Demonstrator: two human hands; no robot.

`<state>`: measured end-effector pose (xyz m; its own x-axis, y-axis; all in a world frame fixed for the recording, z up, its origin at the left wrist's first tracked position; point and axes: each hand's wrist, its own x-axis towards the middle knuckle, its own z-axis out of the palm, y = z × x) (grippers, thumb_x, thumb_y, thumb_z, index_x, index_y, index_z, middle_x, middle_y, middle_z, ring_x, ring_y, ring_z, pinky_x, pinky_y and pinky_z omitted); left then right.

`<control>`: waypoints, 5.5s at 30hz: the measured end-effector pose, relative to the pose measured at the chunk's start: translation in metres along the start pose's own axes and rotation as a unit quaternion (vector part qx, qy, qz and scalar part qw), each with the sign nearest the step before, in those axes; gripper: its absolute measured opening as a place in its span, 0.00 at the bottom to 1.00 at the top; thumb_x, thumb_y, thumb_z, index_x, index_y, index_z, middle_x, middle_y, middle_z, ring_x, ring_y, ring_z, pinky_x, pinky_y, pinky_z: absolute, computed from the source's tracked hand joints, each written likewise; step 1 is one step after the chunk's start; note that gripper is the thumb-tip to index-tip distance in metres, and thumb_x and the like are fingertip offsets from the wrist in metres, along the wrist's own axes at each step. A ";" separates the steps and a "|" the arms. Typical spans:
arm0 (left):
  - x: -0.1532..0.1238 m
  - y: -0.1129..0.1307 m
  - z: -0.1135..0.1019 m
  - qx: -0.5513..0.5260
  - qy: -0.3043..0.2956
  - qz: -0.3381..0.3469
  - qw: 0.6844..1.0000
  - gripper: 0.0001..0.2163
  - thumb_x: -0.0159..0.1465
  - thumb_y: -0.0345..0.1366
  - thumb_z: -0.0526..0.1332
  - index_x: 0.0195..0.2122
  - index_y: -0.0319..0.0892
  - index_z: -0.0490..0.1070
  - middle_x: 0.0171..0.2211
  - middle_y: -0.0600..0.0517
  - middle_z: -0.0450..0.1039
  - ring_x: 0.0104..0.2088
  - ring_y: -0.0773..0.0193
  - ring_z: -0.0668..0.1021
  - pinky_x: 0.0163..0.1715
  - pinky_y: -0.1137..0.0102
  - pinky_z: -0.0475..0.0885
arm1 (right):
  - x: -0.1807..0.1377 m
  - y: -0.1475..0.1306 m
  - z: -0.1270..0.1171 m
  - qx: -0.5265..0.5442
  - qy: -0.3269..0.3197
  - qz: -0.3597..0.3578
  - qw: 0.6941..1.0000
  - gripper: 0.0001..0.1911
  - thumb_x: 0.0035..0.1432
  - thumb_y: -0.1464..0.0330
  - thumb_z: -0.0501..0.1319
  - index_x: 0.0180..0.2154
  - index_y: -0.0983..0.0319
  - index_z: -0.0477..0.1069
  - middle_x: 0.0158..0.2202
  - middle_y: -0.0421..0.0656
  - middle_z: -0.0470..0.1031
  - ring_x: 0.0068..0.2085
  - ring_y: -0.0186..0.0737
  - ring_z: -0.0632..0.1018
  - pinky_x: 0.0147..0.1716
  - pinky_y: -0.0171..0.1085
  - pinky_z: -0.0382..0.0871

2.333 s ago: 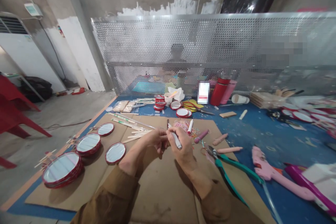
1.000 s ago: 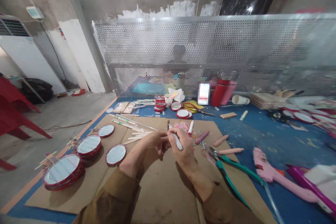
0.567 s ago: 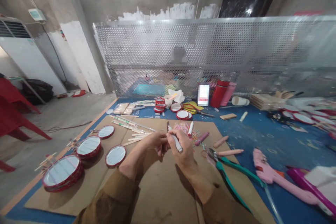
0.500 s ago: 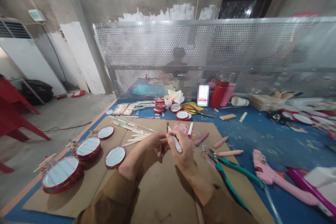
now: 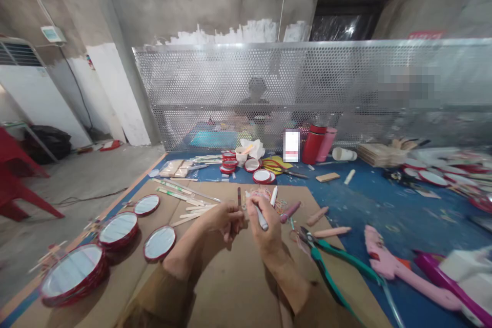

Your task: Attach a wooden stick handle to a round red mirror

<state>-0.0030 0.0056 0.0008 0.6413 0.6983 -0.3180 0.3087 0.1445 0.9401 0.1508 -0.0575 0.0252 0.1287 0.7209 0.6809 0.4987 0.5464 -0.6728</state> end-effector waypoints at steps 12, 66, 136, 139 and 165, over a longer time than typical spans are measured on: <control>-0.007 0.010 0.003 -0.002 -0.003 0.003 1.000 0.19 0.56 0.53 0.62 0.27 0.40 0.67 0.17 0.53 0.68 0.15 0.65 0.72 0.17 0.71 0.68 | 0.002 0.000 0.000 0.024 -0.006 0.040 0.999 0.11 0.65 0.61 0.56 0.34 0.59 0.72 0.29 0.42 0.76 0.34 0.42 0.78 0.35 0.38 0.71; -0.005 0.004 0.001 -0.005 -0.003 0.011 1.000 0.24 0.52 0.60 0.64 0.29 0.41 0.65 0.18 0.53 0.68 0.17 0.63 0.73 0.18 0.68 0.69 | -0.003 0.001 0.008 0.011 -0.010 -0.015 1.000 0.07 0.63 0.63 0.58 0.38 0.58 0.72 0.37 0.45 0.79 0.40 0.44 0.79 0.45 0.43 0.74; -0.017 0.028 0.009 -0.056 0.007 -0.027 0.998 0.19 0.51 0.51 0.68 0.24 0.41 0.66 0.15 0.55 0.65 0.16 0.65 0.71 0.18 0.70 0.68 | -0.004 0.005 0.005 -0.010 -0.042 -0.025 0.999 0.08 0.64 0.62 0.58 0.39 0.58 0.72 0.36 0.45 0.81 0.36 0.42 0.81 0.35 0.38 0.75; -0.016 0.027 0.009 -0.066 0.006 -0.029 0.997 0.17 0.52 0.49 0.67 0.24 0.41 0.65 0.15 0.55 0.64 0.16 0.65 0.71 0.18 0.69 0.69 | -0.004 0.003 0.004 -0.018 -0.041 -0.019 0.999 0.08 0.64 0.62 0.58 0.39 0.58 0.72 0.35 0.45 0.81 0.36 0.43 0.81 0.35 0.39 0.74; -0.009 0.014 0.002 -0.028 -0.011 0.001 1.000 0.18 0.52 0.51 0.65 0.29 0.40 0.66 0.17 0.54 0.68 0.17 0.64 0.74 0.18 0.69 0.70 | -0.003 0.004 0.005 -0.006 -0.024 -0.019 1.000 0.08 0.64 0.62 0.58 0.39 0.58 0.71 0.36 0.45 0.81 0.38 0.43 0.81 0.36 0.39 0.75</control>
<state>-0.0029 -0.0004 0.0164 0.6569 0.6833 -0.3188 0.2681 0.1836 0.9458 0.1483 -0.0561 0.0190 0.0679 0.7198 0.6909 0.5127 0.5689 -0.6430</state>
